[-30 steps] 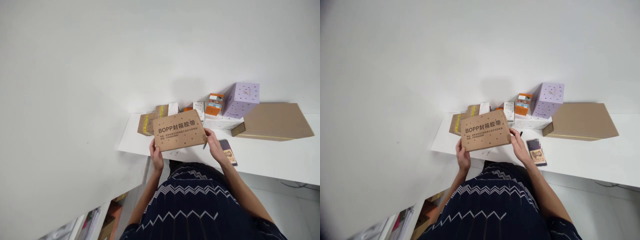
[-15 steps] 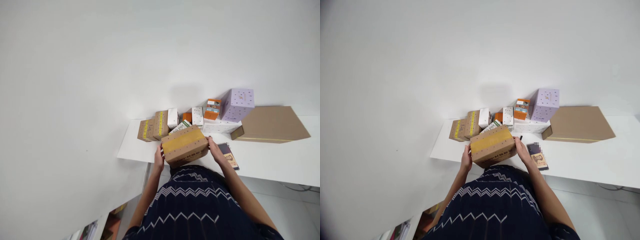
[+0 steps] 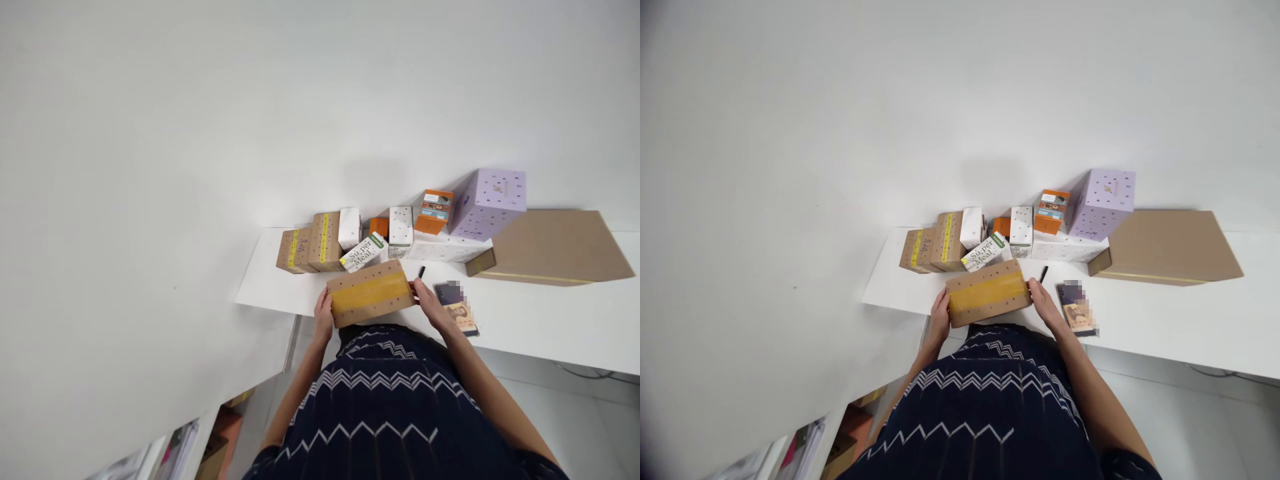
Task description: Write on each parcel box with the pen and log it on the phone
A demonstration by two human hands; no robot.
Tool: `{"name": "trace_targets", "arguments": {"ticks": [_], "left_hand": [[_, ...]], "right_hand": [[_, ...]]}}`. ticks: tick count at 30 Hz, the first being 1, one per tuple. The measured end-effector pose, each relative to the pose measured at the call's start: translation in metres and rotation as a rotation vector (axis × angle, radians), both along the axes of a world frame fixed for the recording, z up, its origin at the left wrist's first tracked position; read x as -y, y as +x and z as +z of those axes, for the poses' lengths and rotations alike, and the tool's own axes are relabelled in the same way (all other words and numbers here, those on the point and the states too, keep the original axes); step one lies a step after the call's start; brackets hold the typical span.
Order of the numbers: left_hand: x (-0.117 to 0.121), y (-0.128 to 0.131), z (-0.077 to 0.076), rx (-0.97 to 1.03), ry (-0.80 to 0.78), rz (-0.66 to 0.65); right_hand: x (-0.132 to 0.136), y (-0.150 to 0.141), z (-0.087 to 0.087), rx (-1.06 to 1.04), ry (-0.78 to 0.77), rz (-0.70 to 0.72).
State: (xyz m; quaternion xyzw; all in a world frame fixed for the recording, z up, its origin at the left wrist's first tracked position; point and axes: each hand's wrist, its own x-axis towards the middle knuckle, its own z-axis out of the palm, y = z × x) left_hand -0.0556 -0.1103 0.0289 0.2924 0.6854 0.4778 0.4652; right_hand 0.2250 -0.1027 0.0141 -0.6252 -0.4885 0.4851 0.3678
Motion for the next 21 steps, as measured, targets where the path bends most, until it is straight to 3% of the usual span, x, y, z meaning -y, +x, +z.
{"name": "trace_targets", "arguments": {"ticks": [4,6,11,16,19,21], "left_hand": [[0.002,0.001,-0.012,-0.071,0.015,-0.037],[0.002,0.001,-0.017,-0.085,0.020,-0.049],[0.001,0.001,-0.023,-0.211,0.030,-0.039],[0.002,0.014,-0.009,-0.633,0.376,-0.117],[0.002,0.026,0.001,-0.735,0.538,-0.215],[0.001,0.036,0.005,-0.763,0.610,-0.354]], "right_hand": [[0.000,0.003,-0.005,-0.078,-0.159,-0.015],[-0.006,0.011,-0.009,-0.020,-0.233,-0.022],[-0.037,0.029,-0.029,0.582,-0.349,0.045],[-0.058,0.021,-0.054,0.738,-0.497,0.123],[-0.060,0.017,-0.067,0.702,-0.514,0.149],[-0.059,0.019,-0.071,0.682,-0.501,0.156]]}}
